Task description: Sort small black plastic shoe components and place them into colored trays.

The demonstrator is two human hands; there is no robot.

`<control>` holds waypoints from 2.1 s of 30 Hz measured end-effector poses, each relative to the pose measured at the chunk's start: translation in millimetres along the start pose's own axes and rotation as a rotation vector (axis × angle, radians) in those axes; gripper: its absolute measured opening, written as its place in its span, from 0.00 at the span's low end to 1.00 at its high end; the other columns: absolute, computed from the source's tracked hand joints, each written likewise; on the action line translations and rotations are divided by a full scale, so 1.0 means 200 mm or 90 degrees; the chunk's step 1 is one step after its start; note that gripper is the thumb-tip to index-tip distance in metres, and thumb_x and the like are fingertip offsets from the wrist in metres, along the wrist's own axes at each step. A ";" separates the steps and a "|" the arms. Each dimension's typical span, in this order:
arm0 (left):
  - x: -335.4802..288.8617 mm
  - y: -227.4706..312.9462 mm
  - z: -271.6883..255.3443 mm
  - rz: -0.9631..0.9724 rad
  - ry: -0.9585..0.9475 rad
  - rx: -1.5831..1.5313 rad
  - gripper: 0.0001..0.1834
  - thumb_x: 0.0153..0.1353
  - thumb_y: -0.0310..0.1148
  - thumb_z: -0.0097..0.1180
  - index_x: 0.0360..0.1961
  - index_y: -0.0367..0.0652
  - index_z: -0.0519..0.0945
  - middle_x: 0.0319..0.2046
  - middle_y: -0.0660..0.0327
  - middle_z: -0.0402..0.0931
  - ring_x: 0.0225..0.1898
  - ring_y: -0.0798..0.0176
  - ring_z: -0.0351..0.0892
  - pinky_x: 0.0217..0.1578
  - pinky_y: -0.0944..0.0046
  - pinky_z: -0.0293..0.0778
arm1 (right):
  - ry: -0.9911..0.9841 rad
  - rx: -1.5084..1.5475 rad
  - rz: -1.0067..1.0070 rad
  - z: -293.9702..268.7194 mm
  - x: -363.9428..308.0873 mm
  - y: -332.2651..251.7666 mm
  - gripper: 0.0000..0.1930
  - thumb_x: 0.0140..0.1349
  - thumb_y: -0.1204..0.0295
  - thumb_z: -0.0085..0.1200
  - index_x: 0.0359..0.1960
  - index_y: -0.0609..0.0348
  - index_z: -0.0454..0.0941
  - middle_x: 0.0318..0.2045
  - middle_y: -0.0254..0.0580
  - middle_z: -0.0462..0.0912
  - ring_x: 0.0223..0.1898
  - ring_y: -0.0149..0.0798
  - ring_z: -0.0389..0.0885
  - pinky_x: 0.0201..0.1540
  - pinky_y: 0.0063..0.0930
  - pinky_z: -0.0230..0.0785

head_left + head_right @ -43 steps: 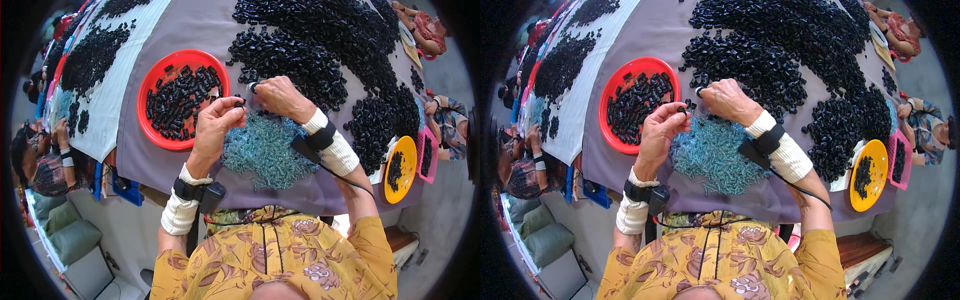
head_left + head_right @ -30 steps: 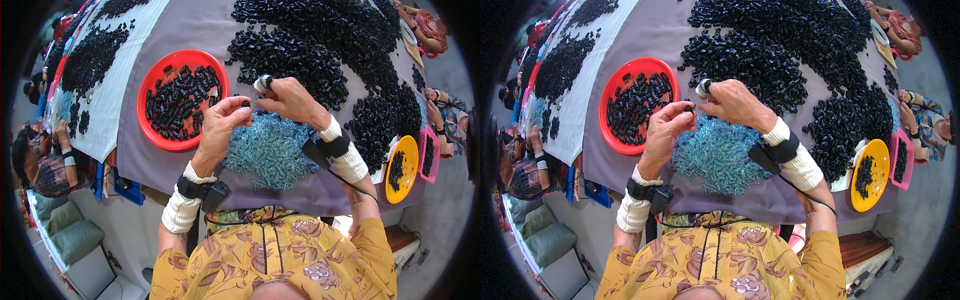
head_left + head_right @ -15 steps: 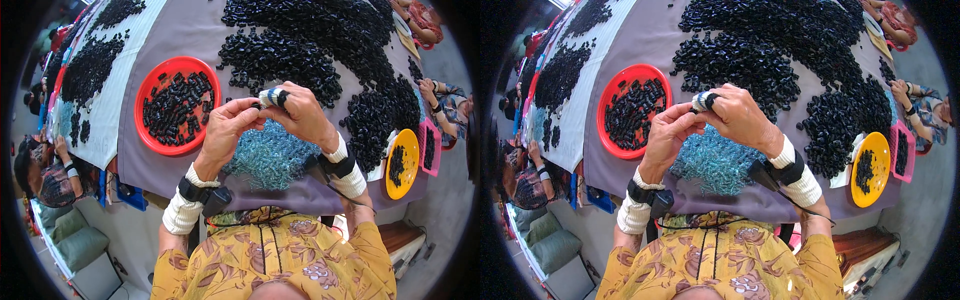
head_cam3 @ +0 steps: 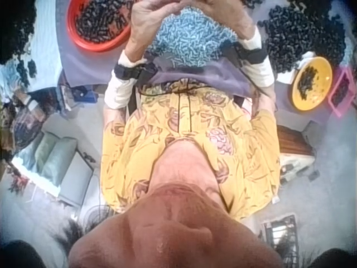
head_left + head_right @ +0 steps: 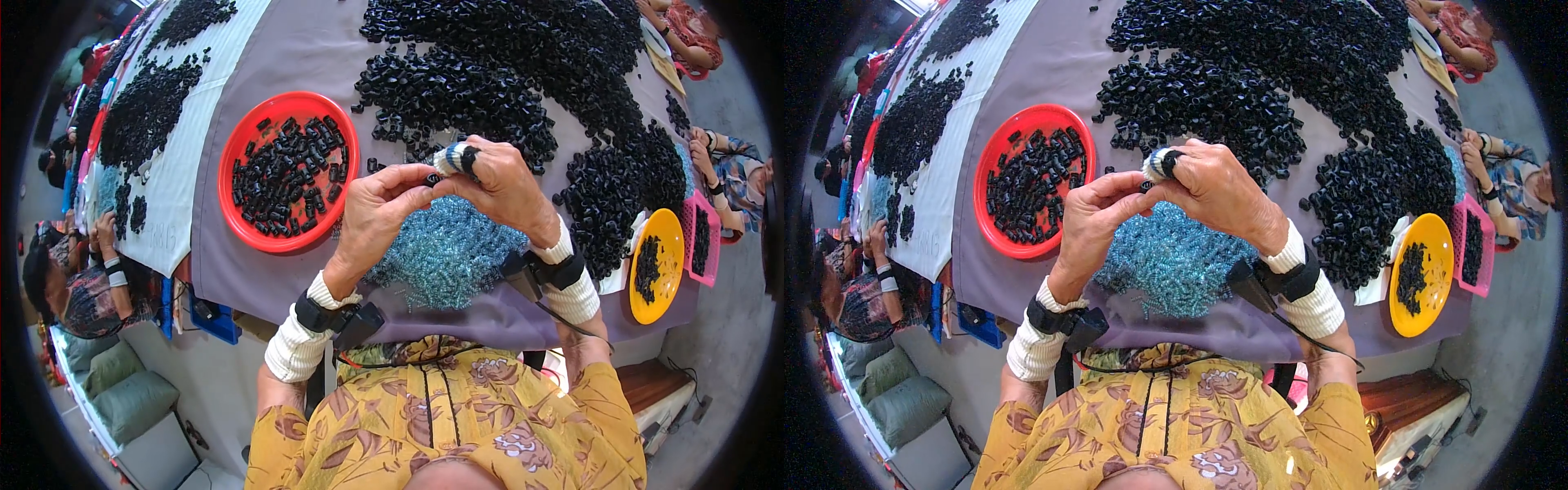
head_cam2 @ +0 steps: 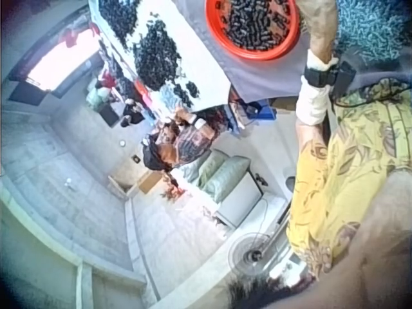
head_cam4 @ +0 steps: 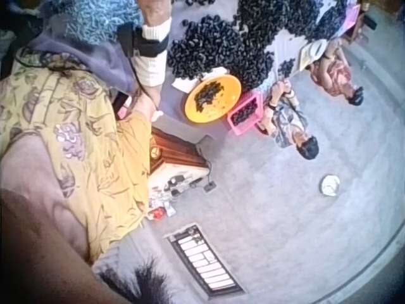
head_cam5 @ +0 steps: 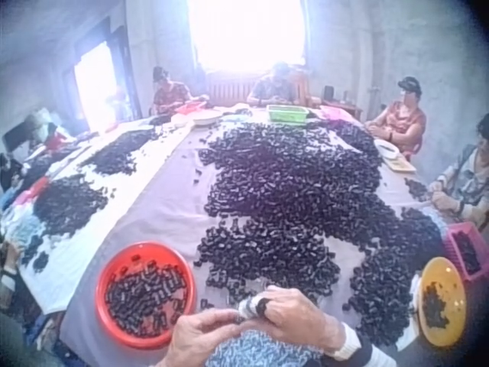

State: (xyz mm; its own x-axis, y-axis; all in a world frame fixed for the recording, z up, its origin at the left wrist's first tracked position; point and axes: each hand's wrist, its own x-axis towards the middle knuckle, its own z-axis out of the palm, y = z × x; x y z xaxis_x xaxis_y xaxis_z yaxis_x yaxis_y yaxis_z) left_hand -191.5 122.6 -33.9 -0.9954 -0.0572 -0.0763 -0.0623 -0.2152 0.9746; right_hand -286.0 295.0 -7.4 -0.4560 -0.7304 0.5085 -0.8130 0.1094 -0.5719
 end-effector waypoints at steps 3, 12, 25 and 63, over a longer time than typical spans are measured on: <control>-0.01 0.00 0.00 0.007 0.006 0.020 0.13 0.59 0.22 0.58 0.46 0.32 0.80 0.35 0.61 0.82 0.35 0.74 0.79 0.36 0.74 0.76 | -0.021 0.002 0.023 -0.01 -0.01 -0.03 0.10 0.51 0.72 0.62 0.25 0.63 0.73 0.23 0.46 0.77 0.27 0.50 0.77 0.31 0.39 0.69; -0.02 -0.03 0.00 0.031 0.036 0.101 0.12 0.56 0.22 0.60 0.43 0.34 0.82 0.34 0.61 0.80 0.35 0.74 0.78 0.36 0.73 0.74 | -0.072 -0.064 0.027 0.00 -0.01 -0.02 0.08 0.51 0.74 0.59 0.22 0.64 0.73 0.24 0.47 0.77 0.29 0.51 0.77 0.33 0.41 0.69; 0.01 0.06 -0.07 0.142 0.124 0.191 0.12 0.57 0.19 0.58 0.43 0.32 0.81 0.34 0.62 0.80 0.35 0.72 0.79 0.37 0.74 0.74 | -0.103 0.048 0.075 0.03 0.25 0.03 0.18 0.47 0.66 0.65 0.18 0.69 0.70 0.16 0.57 0.72 0.20 0.55 0.74 0.23 0.40 0.65; 0.05 -0.02 -0.02 -0.039 0.061 -0.242 0.10 0.63 0.25 0.54 0.44 0.34 0.73 0.36 0.56 0.79 0.34 0.63 0.81 0.38 0.64 0.80 | 0.064 -0.094 0.008 0.09 0.04 0.01 0.08 0.53 0.72 0.60 0.25 0.63 0.75 0.26 0.46 0.78 0.28 0.48 0.78 0.31 0.38 0.69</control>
State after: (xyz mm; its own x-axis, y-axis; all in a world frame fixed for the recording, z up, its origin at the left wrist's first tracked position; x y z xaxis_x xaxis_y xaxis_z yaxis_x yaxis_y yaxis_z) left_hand -200.3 118.7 -40.3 -0.9785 -0.1195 -0.1679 -0.0720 -0.5653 0.8217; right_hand -285.6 277.4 -16.3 -0.4940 -0.6578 0.5686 -0.8483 0.2210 -0.4813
